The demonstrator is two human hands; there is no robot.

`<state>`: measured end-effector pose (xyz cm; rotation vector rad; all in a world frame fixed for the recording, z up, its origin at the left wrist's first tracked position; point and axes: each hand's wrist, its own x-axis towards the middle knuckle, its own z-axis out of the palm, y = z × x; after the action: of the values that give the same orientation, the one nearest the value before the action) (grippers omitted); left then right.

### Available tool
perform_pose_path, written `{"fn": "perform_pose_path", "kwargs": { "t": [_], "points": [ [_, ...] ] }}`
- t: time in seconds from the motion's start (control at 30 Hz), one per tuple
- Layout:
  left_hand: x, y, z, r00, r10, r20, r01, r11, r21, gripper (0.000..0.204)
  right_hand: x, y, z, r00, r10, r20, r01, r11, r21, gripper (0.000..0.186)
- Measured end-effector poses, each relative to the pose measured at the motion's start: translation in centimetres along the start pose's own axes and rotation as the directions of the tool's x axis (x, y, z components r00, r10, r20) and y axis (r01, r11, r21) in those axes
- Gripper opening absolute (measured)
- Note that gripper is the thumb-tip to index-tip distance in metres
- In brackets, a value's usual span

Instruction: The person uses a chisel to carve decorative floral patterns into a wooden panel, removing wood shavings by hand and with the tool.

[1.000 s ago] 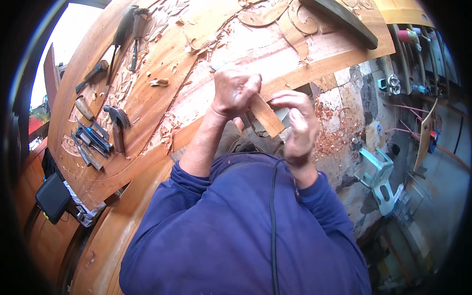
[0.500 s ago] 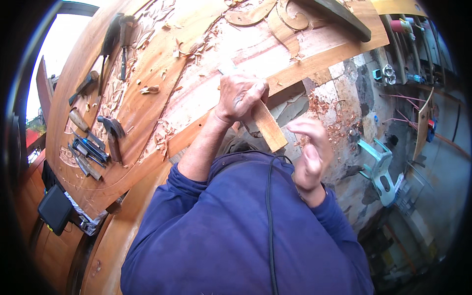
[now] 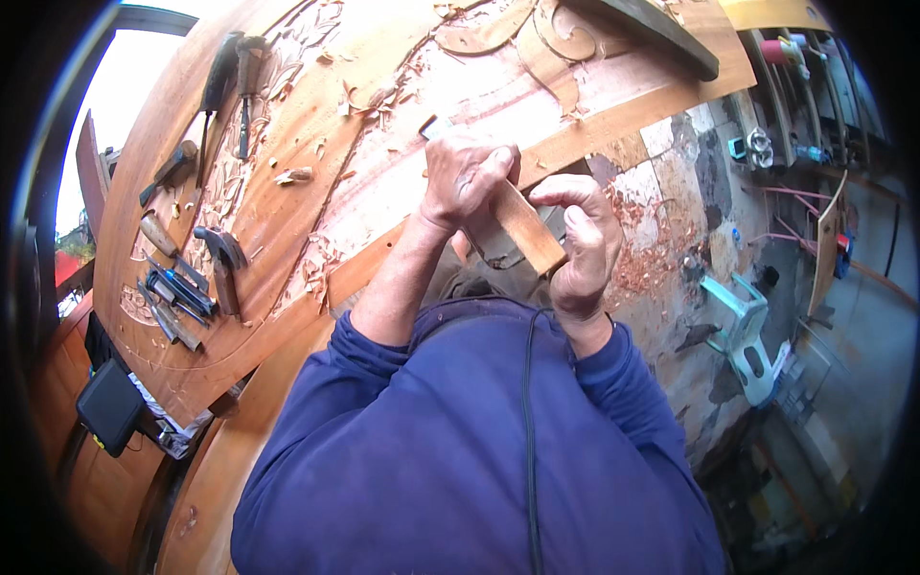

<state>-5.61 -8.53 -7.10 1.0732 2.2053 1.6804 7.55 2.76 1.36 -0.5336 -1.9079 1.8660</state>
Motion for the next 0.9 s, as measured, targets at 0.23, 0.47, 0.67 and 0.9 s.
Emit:
{"fn": "perform_pose_path", "kwargs": {
  "t": [0.23,0.47,0.67,0.9],
  "points": [
    [0.5,-0.7,-0.1,0.998,0.049,-0.039,-0.045,0.995,0.086,0.034,0.9,0.8,0.2,0.997,-0.008,0.082,0.02,0.988,-0.154,0.031],
    [0.4,0.2,0.6,0.99,0.092,0.106,-0.106,0.985,0.133,0.032,-1.4,2.2,-1.4,0.944,0.236,0.23,-0.203,0.966,-0.158,0.039],
    [-2.5,1.5,-0.6,0.998,0.052,-0.024,-0.052,0.999,0.014,0.031,-1.6,-1.4,-0.4,0.659,0.649,0.381,-0.657,0.743,-0.13,0.041],
    [-2.3,0.7,-2.2,1.0,-0.027,-0.003,0.026,0.996,-0.087,0.031,-1.3,-3.9,2.9,0.671,0.675,0.308,-0.67,0.729,-0.137,0.033]
  ]
}}
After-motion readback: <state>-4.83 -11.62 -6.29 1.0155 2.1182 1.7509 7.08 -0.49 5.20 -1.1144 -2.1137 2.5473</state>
